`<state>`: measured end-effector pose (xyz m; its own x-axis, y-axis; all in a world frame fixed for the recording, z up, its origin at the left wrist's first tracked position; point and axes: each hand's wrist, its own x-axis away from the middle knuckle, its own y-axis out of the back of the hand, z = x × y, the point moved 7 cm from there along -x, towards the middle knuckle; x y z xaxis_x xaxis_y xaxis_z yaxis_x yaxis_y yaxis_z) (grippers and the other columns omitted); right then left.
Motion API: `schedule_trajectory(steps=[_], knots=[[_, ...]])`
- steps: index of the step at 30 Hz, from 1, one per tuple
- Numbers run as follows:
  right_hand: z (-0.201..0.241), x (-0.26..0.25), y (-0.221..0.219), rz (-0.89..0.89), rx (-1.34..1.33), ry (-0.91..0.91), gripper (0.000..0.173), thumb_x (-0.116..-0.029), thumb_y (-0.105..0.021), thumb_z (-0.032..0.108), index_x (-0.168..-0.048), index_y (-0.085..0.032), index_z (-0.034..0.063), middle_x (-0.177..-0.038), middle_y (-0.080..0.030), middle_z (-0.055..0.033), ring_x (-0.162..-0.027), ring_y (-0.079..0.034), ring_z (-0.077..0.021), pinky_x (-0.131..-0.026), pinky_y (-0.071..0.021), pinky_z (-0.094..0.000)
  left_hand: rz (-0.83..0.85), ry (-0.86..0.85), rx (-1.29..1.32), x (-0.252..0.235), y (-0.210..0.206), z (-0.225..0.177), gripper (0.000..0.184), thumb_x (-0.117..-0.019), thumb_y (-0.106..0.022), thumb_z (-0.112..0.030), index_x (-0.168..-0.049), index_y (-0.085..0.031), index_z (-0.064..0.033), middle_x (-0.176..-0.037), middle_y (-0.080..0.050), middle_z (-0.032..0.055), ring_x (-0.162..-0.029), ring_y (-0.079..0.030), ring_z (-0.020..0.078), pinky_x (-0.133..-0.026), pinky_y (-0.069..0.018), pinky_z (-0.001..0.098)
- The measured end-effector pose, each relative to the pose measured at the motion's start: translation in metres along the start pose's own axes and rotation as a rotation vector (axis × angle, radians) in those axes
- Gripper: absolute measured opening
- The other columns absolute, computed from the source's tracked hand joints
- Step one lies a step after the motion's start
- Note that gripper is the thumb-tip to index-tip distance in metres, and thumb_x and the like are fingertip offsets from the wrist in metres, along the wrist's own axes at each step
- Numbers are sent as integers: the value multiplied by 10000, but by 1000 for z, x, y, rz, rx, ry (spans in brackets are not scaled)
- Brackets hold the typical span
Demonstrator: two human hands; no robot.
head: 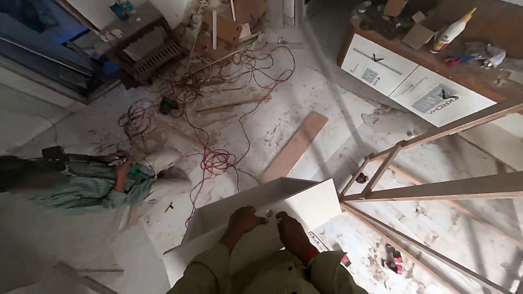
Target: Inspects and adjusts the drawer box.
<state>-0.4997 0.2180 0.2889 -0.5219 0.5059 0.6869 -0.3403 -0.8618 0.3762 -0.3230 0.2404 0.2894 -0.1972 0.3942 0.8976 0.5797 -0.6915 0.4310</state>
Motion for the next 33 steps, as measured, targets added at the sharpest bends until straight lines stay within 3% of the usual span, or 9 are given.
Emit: schedule_trajectory(steps=[2, 7, 10, 12, 15, 20, 26, 31, 33], knots=[[-1, -5, 3, -33, -90, -32, 340, -1058, -498, 192, -1361, -560, 53, -1112, -716, -155, -1011, -714, -306, -919, -564, -489, -4, -4, 12, 2, 1, 0, 768, -889, -657, -668, -1358, -624, -62, -1372, -613, 190, -1307, -558, 360, -1079, -430, 593], [7, -10, 10, -155, -224, 78, 312, -1060, -523, 234, -1152, -721, 12, -1054, -726, -148, -994, -692, -239, -939, -537, -407, -8, -21, 39, 3, 1, 4, 724, -903, -653, -648, -1302, -651, -44, -1322, -637, 203, -1275, -575, 380, -1061, -434, 611], [14, -13, 9, -204, -181, 147, 309, -1052, -519, 164, -1237, -737, 47, -1129, -728, -159, -1084, -685, -261, -1017, -516, -403, -8, -18, 45, 3, 2, 8, 698, -905, -661, -636, -1272, -663, -41, -1288, -649, 202, -1240, -593, 374, -1040, -447, 603], [15, -16, 6, -220, -146, 129, 317, -1044, -531, 171, -1290, -699, 64, -1108, -741, -135, -1024, -708, -250, -963, -546, -416, -9, -20, 43, 3, 2, 10, 706, -904, -658, -639, -1290, -656, -48, -1297, -646, 197, -1248, -591, 366, -1043, -448, 597], [17, -21, 3, -173, -94, 81, 290, -1042, -559, 215, -1224, -698, 38, -1086, -738, -134, -1021, -707, -259, -947, -547, -438, 0, -14, 35, 4, 3, 13, 732, -906, -648, -652, -1327, -638, -54, -1340, -628, 192, -1284, -570, 363, -1064, -436, 592], [28, -20, 1, -140, 55, 68, 293, -1059, -501, 200, -1204, -698, 39, -1114, -731, -157, -1083, -697, -299, -982, -530, -465, 18, -9, 21, 3, 5, 14, 728, -912, -645, -648, -1328, -633, -50, -1341, -626, 192, -1285, -569, 361, -1060, -437, 593], [48, -20, -7, -35, 203, 80, 314, -1062, -468, 145, -1306, -641, 50, -1188, -710, -182, -1165, -668, -344, -1026, -507, -495, 23, -30, -38, 1, 4, 12, 685, -925, -649, -615, -1312, -640, -50, -1310, -642, 195, -1260, -586, 368, -1042, -454, 590], [37, -42, 2, -39, 96, -17, 275, -1001, -632, 232, -1196, -672, 41, -1077, -725, -157, -1055, -698, -325, -948, -538, -506, 43, -49, -90, -2, 2, 8, 704, -891, -714, -581, -1346, -617, -54, -1322, -635, 201, -1262, -586, 375, -1042, -457, 593], [38, -42, -2, -31, 121, -37, 272, -1015, -603, 212, -1213, -665, 36, -1115, -722, -164, -1090, -689, -337, -963, -534, -516, 43, -50, -101, -3, 3, 8, 714, -890, -712, -583, -1371, -606, -66, -1350, -624, 194, -1279, -577, 374, -1048, -455, 595]])
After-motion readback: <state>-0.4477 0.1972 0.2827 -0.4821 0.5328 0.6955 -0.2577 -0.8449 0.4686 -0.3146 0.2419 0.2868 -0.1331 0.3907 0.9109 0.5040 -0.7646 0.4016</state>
